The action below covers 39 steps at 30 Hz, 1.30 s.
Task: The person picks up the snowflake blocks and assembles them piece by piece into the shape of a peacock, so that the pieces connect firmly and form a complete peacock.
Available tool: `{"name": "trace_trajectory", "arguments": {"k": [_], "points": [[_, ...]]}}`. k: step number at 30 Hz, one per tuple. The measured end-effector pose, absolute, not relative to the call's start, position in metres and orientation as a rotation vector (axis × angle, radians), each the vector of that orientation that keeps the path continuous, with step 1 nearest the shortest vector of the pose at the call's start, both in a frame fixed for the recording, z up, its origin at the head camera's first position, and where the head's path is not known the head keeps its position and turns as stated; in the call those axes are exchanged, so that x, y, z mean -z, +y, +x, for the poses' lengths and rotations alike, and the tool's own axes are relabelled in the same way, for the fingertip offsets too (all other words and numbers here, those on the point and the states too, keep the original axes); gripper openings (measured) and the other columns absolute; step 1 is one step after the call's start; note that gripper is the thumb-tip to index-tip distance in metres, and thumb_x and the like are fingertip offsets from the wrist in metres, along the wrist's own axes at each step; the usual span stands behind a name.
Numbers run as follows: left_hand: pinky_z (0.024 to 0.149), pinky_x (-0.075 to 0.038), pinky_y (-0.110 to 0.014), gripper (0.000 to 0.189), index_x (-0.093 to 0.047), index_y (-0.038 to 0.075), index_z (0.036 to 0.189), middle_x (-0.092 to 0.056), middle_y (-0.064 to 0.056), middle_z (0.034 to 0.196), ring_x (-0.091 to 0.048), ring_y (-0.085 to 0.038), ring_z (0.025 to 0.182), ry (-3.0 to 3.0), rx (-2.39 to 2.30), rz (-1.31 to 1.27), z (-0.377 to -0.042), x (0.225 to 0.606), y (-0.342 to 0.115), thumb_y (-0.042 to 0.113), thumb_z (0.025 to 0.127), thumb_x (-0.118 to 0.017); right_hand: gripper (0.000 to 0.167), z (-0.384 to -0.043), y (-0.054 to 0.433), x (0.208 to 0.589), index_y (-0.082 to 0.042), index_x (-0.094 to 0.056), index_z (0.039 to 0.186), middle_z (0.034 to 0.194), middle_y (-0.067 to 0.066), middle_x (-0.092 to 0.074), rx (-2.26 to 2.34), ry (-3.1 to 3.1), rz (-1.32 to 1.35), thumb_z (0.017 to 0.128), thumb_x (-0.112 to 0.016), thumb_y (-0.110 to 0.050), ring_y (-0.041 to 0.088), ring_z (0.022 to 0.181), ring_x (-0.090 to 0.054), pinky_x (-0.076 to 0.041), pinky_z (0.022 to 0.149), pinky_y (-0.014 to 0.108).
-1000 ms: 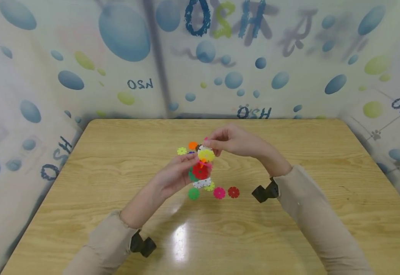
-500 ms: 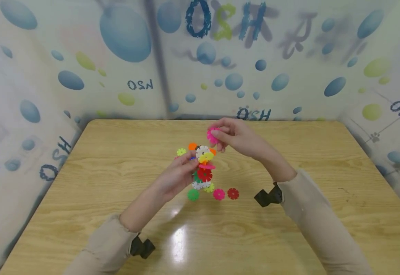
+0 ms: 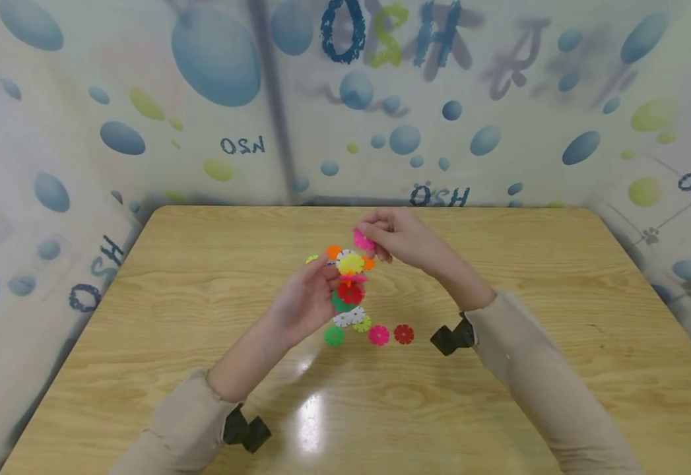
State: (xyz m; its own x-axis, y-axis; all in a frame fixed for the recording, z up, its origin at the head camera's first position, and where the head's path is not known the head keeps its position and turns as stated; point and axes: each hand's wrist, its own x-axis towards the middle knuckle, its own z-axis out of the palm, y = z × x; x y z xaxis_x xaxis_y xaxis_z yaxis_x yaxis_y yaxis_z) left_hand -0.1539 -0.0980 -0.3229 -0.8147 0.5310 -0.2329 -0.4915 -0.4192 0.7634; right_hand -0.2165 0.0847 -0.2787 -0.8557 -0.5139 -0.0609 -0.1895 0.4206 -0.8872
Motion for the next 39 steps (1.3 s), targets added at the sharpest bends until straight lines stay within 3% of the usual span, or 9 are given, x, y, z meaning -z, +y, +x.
{"name": "trace_trajectory", "arguments": {"k": [3, 5, 13, 16, 21, 25, 28, 32, 39], "points": [[0.09, -0.042, -0.022, 0.047, -0.034, 0.007, 0.134, -0.05, 0.004, 0.11, -0.046, -0.011, 0.104, 1.259, -2.169, 0.073, -0.155, 0.322, -0.097, 0.036, 0.101, -0.019, 0.021, -0.216, 0.083, 0.281, -0.001, -0.057, 0.102, 0.061, 0.002, -0.053, 1.412, 2.349, -0.607, 0.096, -0.046, -0.018, 0.01, 0.049, -0.043, -0.039, 0.048, 0.021], [0.093, -0.039, -0.022, 0.05, -0.026, 0.007, 0.141, -0.047, 0.005, 0.112, -0.042, -0.011, 0.107, 1.308, -2.143, 0.083, -0.155, 0.322, -0.096, 0.036, 0.101, -0.02, 0.021, -0.215, 0.082, 0.282, -0.002, -0.058, 0.102, 0.061, 0.002, -0.053, 1.4, 2.354, -0.626, 0.096, -0.046, -0.018, 0.011, 0.049, -0.043, -0.038, 0.047, 0.021], [0.114, -0.017, -0.038, 0.054, -0.026, 0.0, 0.141, -0.039, 0.002, 0.127, -0.027, -0.018, 0.127, 1.457, -2.114, 0.226, -0.153, 0.323, -0.091, 0.035, 0.1, -0.027, 0.021, -0.207, 0.078, 0.278, -0.003, -0.056, 0.103, 0.061, 0.004, -0.052, 1.358, 2.425, -0.65, 0.096, -0.045, -0.02, 0.014, 0.05, -0.041, -0.034, 0.046, 0.021], [0.116, -0.012, -0.041, 0.053, -0.029, -0.002, 0.139, -0.033, -0.004, 0.139, -0.023, -0.02, 0.133, 1.53, -2.073, 0.297, -0.154, 0.323, -0.092, 0.034, 0.1, -0.028, 0.02, -0.205, 0.077, 0.277, -0.003, -0.057, 0.101, 0.065, 0.007, -0.057, 1.347, 2.447, -0.656, 0.096, -0.046, -0.019, 0.017, 0.055, -0.047, -0.04, 0.051, 0.021], [0.115, -0.015, -0.043, 0.049, -0.04, -0.005, 0.13, -0.034, -0.008, 0.141, -0.025, -0.022, 0.134, 1.679, -1.989, 0.32, -0.154, 0.323, -0.094, 0.033, 0.1, -0.032, 0.018, -0.201, 0.08, 0.275, -0.003, -0.057, 0.1, 0.067, 0.008, -0.06, 1.262, 2.484, -0.775, 0.095, -0.047, -0.017, 0.019, 0.061, -0.056, -0.043, 0.053, 0.024], [0.114, -0.011, -0.051, 0.046, -0.043, -0.005, 0.126, -0.036, -0.006, 0.141, -0.021, -0.022, 0.137, 1.758, -1.938, 0.308, -0.153, 0.324, -0.096, 0.032, 0.099, -0.036, 0.015, -0.198, 0.082, 0.273, -0.003, -0.056, 0.098, 0.063, 0.007, -0.055, 1.207, 2.489, -0.888, 0.095, -0.047, -0.015, 0.014, 0.057, -0.054, -0.039, 0.048, 0.023], [0.113, -0.01, -0.055, 0.047, -0.045, 0.001, 0.129, -0.037, -0.005, 0.144, -0.02, -0.023, 0.139, 1.826, -1.901, 0.329, -0.153, 0.324, -0.096, 0.035, 0.097, -0.039, 0.013, -0.196, 0.082, 0.274, -0.002, -0.056, 0.096, 0.06, 0.006, -0.052, 1.194, 2.52, -0.971, 0.094, -0.048, -0.012, 0.013, 0.049, -0.043, -0.037, 0.046, 0.021], [0.112, -0.018, -0.052, 0.049, -0.049, 0.005, 0.129, -0.045, -0.008, 0.14, -0.031, -0.024, 0.136, 1.939, -1.867, 0.331, -0.154, 0.325, -0.094, 0.04, 0.094, -0.043, 0.01, -0.192, 0.08, 0.279, 0.0, -0.056, 0.094, 0.058, 0.004, -0.049, 1.211, 2.606, -1.064, 0.093, -0.05, -0.009, 0.011, 0.045, -0.034, -0.033, 0.043, 0.019], [0.107, -0.033, -0.043, 0.043, -0.052, 0.004, 0.127, -0.048, -0.011, 0.136, -0.04, -0.024, 0.13, 2.109, -1.848, 0.35, -0.158, 0.324, -0.092, 0.032, 0.095, -0.047, 0.008, -0.191, 0.076, 0.292, -0.004, -0.053, 0.095, 0.056, 0.002, -0.043, 1.299, 2.704, -1.026, 0.094, -0.047, -0.009, 0.011, 0.045, -0.033, -0.028, 0.042, 0.02]]}}
